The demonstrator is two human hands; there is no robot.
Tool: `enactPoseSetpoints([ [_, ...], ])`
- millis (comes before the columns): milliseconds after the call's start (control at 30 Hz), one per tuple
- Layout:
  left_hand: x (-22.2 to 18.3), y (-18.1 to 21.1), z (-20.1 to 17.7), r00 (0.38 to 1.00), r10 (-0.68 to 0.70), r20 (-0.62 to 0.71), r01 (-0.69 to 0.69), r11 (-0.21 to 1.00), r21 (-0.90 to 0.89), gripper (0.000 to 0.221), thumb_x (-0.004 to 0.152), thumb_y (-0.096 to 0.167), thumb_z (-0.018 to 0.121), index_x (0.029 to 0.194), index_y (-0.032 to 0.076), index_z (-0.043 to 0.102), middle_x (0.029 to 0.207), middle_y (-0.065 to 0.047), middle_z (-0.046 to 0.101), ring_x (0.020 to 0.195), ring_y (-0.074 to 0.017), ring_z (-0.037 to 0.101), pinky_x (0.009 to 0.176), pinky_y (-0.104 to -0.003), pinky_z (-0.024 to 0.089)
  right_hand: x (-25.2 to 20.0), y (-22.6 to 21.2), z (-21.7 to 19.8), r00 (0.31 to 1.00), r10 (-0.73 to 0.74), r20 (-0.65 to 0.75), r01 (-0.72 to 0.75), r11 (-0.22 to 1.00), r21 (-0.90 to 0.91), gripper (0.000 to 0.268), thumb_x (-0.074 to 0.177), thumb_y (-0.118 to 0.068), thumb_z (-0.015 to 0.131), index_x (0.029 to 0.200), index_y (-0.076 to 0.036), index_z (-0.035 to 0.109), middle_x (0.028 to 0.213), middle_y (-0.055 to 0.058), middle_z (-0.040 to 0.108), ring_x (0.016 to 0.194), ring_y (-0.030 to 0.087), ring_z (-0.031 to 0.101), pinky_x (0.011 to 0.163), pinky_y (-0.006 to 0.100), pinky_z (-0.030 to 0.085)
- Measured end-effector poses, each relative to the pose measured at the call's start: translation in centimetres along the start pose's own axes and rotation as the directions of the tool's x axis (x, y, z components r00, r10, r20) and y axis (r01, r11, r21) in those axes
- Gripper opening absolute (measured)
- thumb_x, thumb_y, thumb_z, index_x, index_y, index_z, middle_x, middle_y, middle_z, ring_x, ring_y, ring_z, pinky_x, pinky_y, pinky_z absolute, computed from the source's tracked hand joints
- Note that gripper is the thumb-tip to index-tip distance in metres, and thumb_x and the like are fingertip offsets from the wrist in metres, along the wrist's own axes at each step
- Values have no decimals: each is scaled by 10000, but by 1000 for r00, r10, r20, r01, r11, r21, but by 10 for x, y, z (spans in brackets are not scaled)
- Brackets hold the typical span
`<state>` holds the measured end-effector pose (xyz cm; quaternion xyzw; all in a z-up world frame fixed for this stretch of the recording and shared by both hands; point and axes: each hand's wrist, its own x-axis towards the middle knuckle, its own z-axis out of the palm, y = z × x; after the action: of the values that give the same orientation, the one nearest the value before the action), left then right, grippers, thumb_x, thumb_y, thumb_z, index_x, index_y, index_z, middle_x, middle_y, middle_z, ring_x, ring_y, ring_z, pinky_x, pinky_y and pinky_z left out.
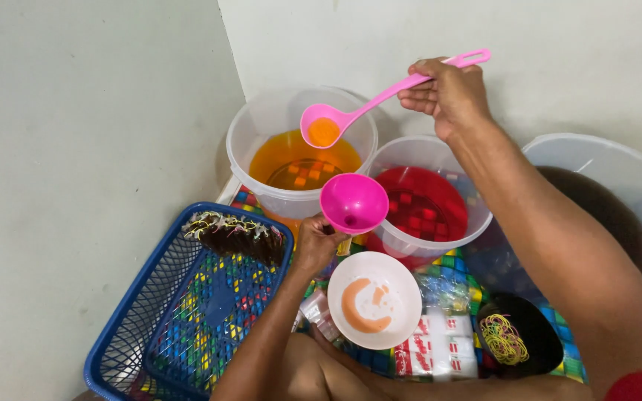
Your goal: Filling small plastic bags with colored syrup using a ladle and funnel, then sealing them with rubber bands.
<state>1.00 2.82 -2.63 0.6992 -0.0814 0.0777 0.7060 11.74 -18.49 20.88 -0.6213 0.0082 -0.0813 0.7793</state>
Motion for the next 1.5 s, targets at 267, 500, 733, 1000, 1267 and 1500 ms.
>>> enactPoseSetpoints([
  [267, -1, -42, -3, 994, 102, -43, -108, 974, -197, 212, 741, -49, 883, 921, 53, 837, 886, -110, 764, 927, -175, 671, 872, -349, 559, 58, 141, 12, 992, -78, 100, 88, 991, -98, 153, 902, -113, 697, 1013, -8, 707, 869, 212, 727, 736, 255, 791, 683, 369, 693],
  [500, 3, -50, -3, 994, 89, -62, -99, 977, -188, 191, 740, -29, 899, 905, 37, 831, 874, -116, 762, 914, -168, 667, 833, -349, 570, 37, 182, 9, 880, -302, 367, 411, 871, -268, 181, 915, -11, 649, 1055, -28, 762, 837, 193, 735, 750, 181, 727, 732, 313, 643],
  [733, 2, -65, -1, 997, 53, -59, -63, 983, -173, 207, 747, -19, 905, 932, 34, 830, 877, -118, 761, 899, -169, 672, 831, -353, 573, 17, 160, 5, 669, -436, 602, 680, 686, -258, 262, 896, 57, 677, 1100, -52, 800, 924, 224, 758, 844, 247, 725, 737, 404, 585],
  [1000, 0, -64, -1, 994, 57, -90, -75, 975, -208, 213, 720, -41, 908, 908, 21, 831, 835, -121, 756, 872, -152, 647, 801, -341, 572, -3, 116, 10, 462, -644, 609, 863, 485, -142, 191, 973, 48, 667, 1127, -9, 766, 1085, 212, 754, 997, 376, 740, 868, 449, 574],
  [1267, -3, -62, -4, 994, 55, -92, -71, 981, -180, 214, 722, -66, 891, 909, 20, 831, 835, -143, 764, 852, -190, 669, 804, -364, 577, 0, 166, 1, 716, -509, 478, 673, 686, -277, 154, 963, -26, 698, 1077, -86, 783, 980, 155, 770, 935, 256, 724, 817, 401, 579],
  [1500, -14, -52, 3, 993, 54, -107, -75, 977, -200, 210, 716, -43, 907, 893, 45, 836, 821, -122, 765, 847, -151, 663, 796, -342, 580, 1, 114, -26, 989, -68, -132, 87, 985, 146, 178, 942, -197, 643, 1040, -59, 697, 841, 185, 761, 784, 262, 810, 731, 348, 699],
])
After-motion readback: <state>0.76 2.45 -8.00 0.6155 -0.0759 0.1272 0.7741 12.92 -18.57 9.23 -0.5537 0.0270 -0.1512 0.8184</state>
